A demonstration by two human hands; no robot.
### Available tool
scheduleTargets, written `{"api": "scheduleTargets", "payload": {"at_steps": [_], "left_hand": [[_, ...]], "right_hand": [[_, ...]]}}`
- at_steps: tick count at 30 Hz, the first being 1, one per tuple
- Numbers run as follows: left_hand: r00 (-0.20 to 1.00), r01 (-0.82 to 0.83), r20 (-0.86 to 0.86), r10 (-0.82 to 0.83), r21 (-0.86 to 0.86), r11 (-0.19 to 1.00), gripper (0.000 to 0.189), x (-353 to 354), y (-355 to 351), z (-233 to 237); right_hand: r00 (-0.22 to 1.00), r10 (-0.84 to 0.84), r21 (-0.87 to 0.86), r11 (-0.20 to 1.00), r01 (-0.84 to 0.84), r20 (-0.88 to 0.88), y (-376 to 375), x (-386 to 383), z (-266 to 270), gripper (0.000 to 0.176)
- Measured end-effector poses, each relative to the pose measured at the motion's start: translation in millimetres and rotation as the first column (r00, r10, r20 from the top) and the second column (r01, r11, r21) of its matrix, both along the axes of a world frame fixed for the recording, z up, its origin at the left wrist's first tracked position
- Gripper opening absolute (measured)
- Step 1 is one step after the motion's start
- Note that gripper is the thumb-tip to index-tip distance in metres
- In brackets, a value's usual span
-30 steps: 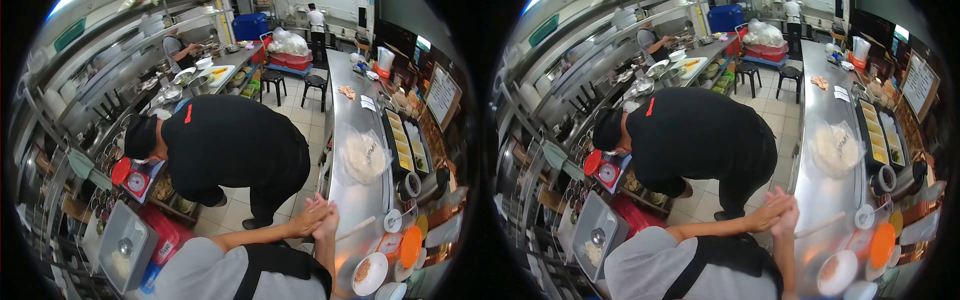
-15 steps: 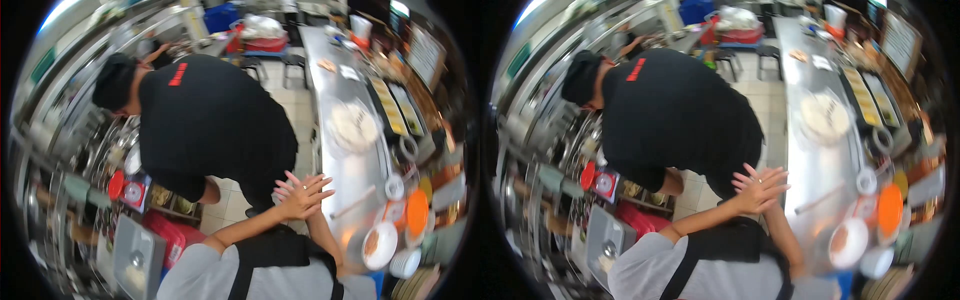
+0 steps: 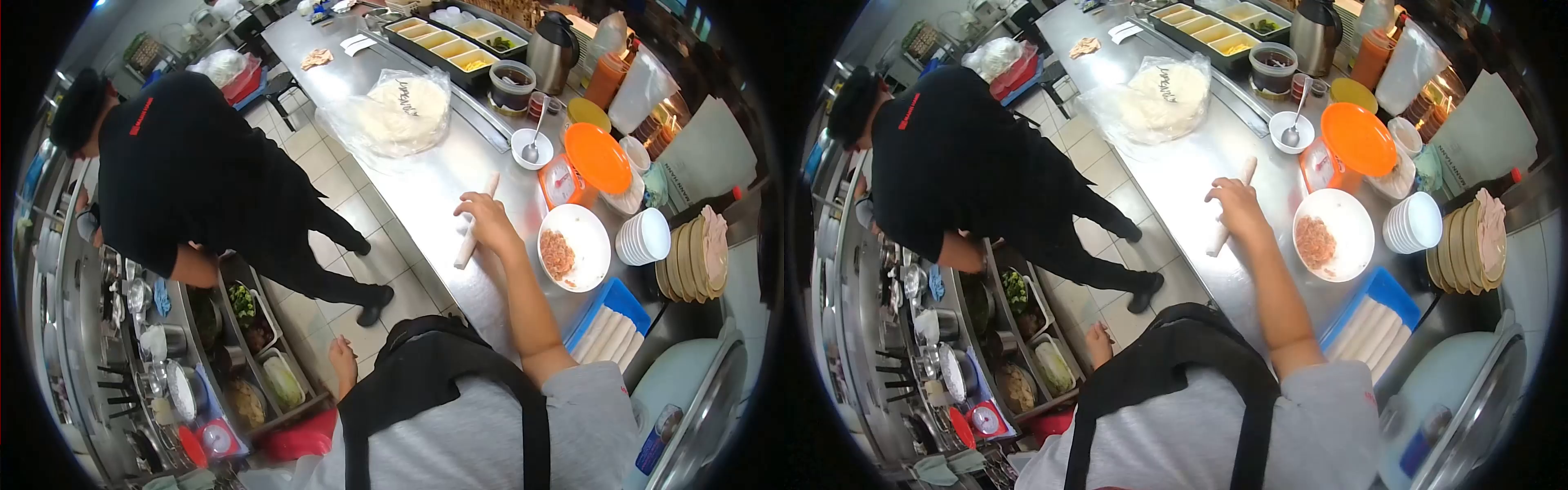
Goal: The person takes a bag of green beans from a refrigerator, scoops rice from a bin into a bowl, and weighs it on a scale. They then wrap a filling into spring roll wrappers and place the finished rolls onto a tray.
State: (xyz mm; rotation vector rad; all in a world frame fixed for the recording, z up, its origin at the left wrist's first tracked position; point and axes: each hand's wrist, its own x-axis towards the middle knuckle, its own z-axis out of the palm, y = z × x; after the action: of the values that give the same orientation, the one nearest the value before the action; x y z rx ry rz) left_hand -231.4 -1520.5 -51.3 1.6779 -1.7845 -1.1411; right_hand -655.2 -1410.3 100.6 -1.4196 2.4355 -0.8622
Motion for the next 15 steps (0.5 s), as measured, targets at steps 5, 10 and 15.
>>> {"api": "scheduleTargets", "payload": {"at_steps": [5, 10, 15], "left_hand": [[0.916, 0.069, -0.398, -0.053, 0.027, 0.997, 0.033, -38, -20, 19], [0.867, 0.442, -0.308, -0.392, 0.113, 0.89, 0.039, -88, -88, 24], [0.705, 0.702, -0.194, -0.683, 0.049, 0.71, 0.043, -145, -155, 6]], "right_hand": [[0.993, -0.016, 0.115, 0.993, 0.029, -0.113, 17, 10, -27, 0.019], [0.973, 0.129, 0.189, 0.978, -0.093, -0.191, 10, -6, -25, 0.022], [0.982, 0.167, 0.185, 0.972, -0.148, -0.091, -8, -10, -8, 0.026]]}}
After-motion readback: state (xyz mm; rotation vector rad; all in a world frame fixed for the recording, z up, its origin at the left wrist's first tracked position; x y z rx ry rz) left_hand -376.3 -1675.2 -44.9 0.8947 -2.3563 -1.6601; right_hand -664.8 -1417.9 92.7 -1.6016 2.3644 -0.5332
